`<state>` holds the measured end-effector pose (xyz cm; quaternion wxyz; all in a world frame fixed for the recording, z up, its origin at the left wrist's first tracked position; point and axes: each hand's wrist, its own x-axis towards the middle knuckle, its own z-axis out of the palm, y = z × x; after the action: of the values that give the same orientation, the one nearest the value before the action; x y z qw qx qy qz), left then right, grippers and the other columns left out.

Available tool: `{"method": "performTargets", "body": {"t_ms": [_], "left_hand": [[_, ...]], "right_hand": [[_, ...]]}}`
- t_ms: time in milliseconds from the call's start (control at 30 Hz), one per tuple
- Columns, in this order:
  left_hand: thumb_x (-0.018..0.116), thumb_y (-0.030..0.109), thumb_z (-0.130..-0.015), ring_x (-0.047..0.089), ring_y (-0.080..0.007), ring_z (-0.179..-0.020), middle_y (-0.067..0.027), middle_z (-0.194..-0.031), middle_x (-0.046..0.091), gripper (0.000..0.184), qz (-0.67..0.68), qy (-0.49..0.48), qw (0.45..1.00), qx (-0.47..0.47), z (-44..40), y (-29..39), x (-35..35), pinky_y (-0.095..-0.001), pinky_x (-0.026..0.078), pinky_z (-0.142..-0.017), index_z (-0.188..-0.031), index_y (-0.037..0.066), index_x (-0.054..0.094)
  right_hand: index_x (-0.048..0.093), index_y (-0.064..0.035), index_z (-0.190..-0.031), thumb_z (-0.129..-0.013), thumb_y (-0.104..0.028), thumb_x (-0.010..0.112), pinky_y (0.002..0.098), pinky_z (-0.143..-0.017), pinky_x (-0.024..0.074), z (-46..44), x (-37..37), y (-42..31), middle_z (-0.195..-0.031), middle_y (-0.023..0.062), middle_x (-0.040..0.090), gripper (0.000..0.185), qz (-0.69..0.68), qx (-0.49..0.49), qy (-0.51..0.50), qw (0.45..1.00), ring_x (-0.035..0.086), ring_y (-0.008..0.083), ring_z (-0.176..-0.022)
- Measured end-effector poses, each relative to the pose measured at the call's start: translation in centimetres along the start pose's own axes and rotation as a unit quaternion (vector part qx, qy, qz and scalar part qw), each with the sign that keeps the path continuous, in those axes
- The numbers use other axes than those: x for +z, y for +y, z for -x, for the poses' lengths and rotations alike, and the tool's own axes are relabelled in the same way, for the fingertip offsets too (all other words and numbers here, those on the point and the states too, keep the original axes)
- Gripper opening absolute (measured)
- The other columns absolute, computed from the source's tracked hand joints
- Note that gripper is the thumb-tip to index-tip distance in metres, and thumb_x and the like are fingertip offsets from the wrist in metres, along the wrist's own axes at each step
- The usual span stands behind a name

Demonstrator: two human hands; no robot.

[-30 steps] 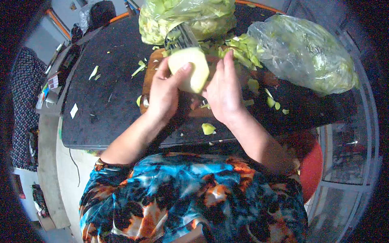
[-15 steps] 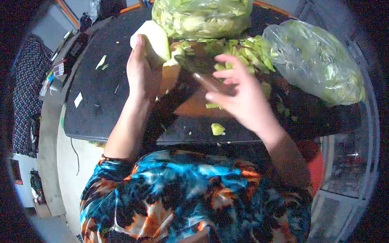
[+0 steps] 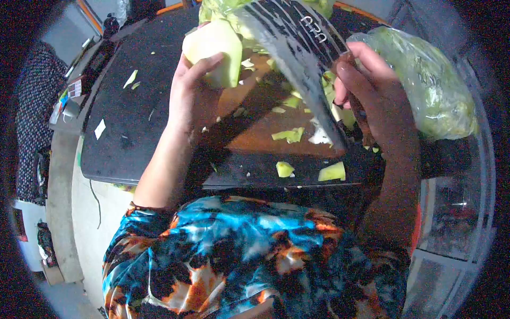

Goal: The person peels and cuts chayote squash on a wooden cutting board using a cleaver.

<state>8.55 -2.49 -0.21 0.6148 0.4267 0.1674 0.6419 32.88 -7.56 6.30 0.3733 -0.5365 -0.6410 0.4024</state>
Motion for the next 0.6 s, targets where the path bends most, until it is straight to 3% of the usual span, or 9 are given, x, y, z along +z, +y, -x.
{"method": "performTargets", "body": {"t_ms": [100, 200, 300, 600], "left_hand": [[0.058, -0.001, -0.076, 0.055, -0.0217, -0.100, -0.0118, -0.111, 0.051, 0.056, -0.005, -0.024, 1.000, -0.010, 0.2, -0.4, 0.3, -0.0351, 0.052, -0.081, -0.127, 0.009, 0.036], [0.060, 0.000, -0.077, 0.055, -0.0199, -0.099, -0.0108, -0.110, 0.052, 0.055, -0.026, -0.044, 0.999, -0.009, 0.3, -0.7, 0.3, -0.0333, 0.051, -0.080, -0.126, 0.008, 0.036], [0.060, 0.001, -0.077, 0.056, -0.0185, -0.097, -0.0102, -0.108, 0.053, 0.054, -0.049, -0.053, 0.997, -0.004, 0.4, -0.5, 0.3, -0.0317, 0.052, -0.079, -0.125, 0.007, 0.037], [0.062, 0.005, -0.079, 0.060, -0.0209, -0.092, -0.0109, -0.104, 0.055, 0.053, -0.109, -0.059, 0.992, -0.008, 1.2, 0.0, 0.9, -0.0334, 0.055, -0.070, -0.125, 0.009, 0.036]], "right_hand": [[0.049, -0.0007, -0.111, -0.090, -0.017, 0.050, 0.0197, -0.050, 0.0347, 1.2, 1.6, 0.2, -0.068, 0.0006, 0.049, 0.026, -0.059, -0.082, 0.044, 0.994, 0.042, 0.0047, -0.054], [0.050, -0.0009, -0.110, -0.091, -0.017, 0.050, 0.0198, -0.047, 0.0315, 1.4, 1.9, 0.4, -0.065, -0.0013, 0.046, 0.025, -0.030, -0.149, 0.048, 0.987, 0.039, 0.0043, -0.052], [0.052, -0.0005, -0.109, -0.091, -0.016, 0.050, 0.0195, -0.046, 0.0305, 1.7, 1.3, -0.8, -0.064, -0.0019, 0.045, 0.024, 0.047, -0.118, 0.048, 0.991, 0.038, 0.0038, -0.052], [0.051, -0.0001, -0.113, -0.091, -0.018, 0.050, 0.0195, -0.045, 0.0303, 1.9, 1.7, 0.1, -0.064, -0.0028, 0.044, 0.028, 0.060, -0.131, 0.102, 0.984, 0.037, 0.0035, -0.051]]}}
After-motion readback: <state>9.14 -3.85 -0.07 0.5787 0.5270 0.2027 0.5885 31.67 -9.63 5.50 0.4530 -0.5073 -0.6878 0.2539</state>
